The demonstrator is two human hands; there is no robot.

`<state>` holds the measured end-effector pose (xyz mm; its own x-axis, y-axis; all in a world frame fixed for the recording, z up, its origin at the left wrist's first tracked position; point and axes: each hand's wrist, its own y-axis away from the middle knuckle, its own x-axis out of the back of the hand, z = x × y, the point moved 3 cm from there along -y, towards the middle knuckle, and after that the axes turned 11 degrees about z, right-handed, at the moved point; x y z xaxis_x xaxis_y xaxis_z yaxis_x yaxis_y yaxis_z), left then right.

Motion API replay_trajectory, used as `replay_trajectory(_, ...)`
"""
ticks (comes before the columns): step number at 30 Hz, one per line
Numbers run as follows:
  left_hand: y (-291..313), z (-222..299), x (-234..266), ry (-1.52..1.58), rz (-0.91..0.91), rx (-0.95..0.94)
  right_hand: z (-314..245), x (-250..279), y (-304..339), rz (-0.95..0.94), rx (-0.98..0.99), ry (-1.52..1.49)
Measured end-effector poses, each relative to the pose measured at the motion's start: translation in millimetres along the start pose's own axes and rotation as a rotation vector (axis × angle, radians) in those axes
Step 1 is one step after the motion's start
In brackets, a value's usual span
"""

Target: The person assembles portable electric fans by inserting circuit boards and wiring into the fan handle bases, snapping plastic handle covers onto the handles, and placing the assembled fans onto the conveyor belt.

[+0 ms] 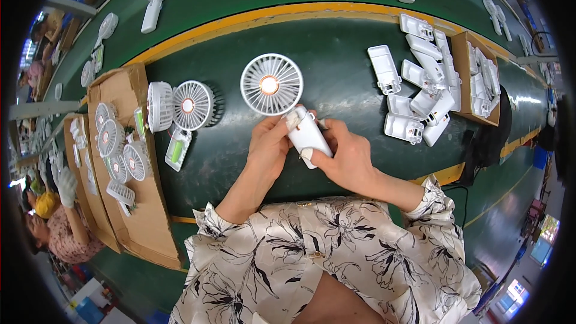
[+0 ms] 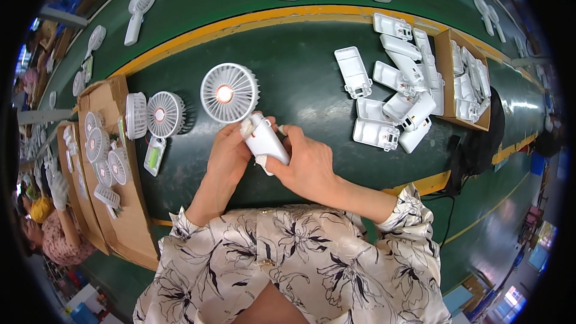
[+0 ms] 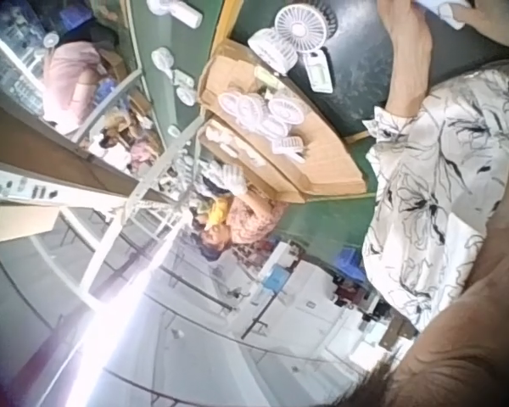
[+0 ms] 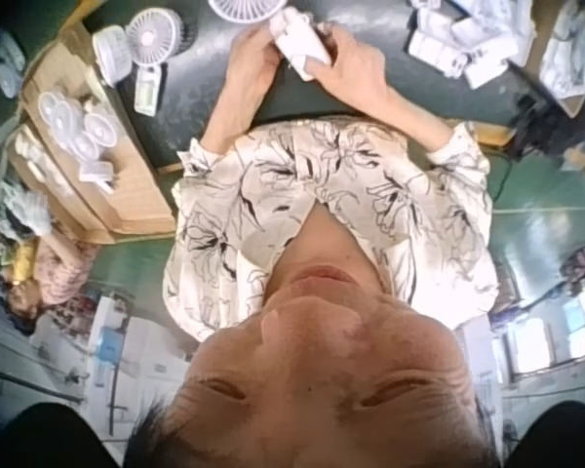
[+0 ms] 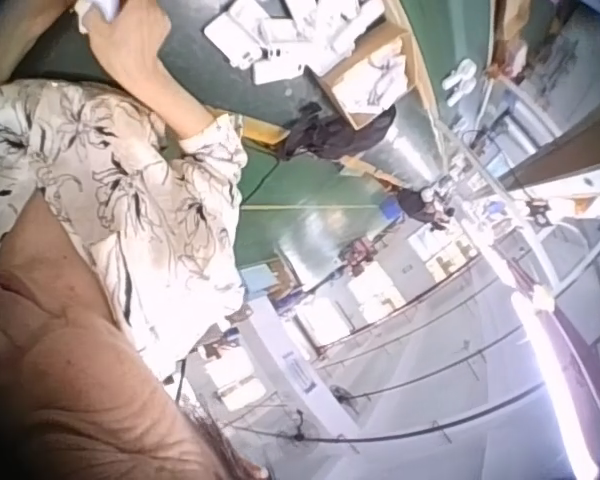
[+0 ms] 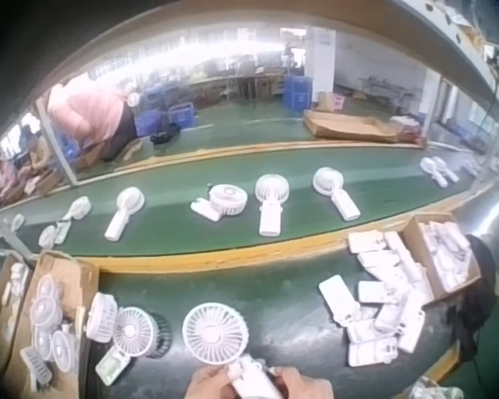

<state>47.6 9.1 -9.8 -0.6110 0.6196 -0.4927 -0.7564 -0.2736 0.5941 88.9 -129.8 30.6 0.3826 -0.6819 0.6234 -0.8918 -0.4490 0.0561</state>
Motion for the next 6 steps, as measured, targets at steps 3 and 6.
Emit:
replay_trajectory(3, 5, 4, -7, 0.039, -0.113, -0.036, 9, -9, -13, -0.188, -0.141, -0.337)
replay_trajectory(6, 7, 7, -8, 0.017, -0.117, -0.113, 5, -9, -17, -0.257, -0.159, -0.415)
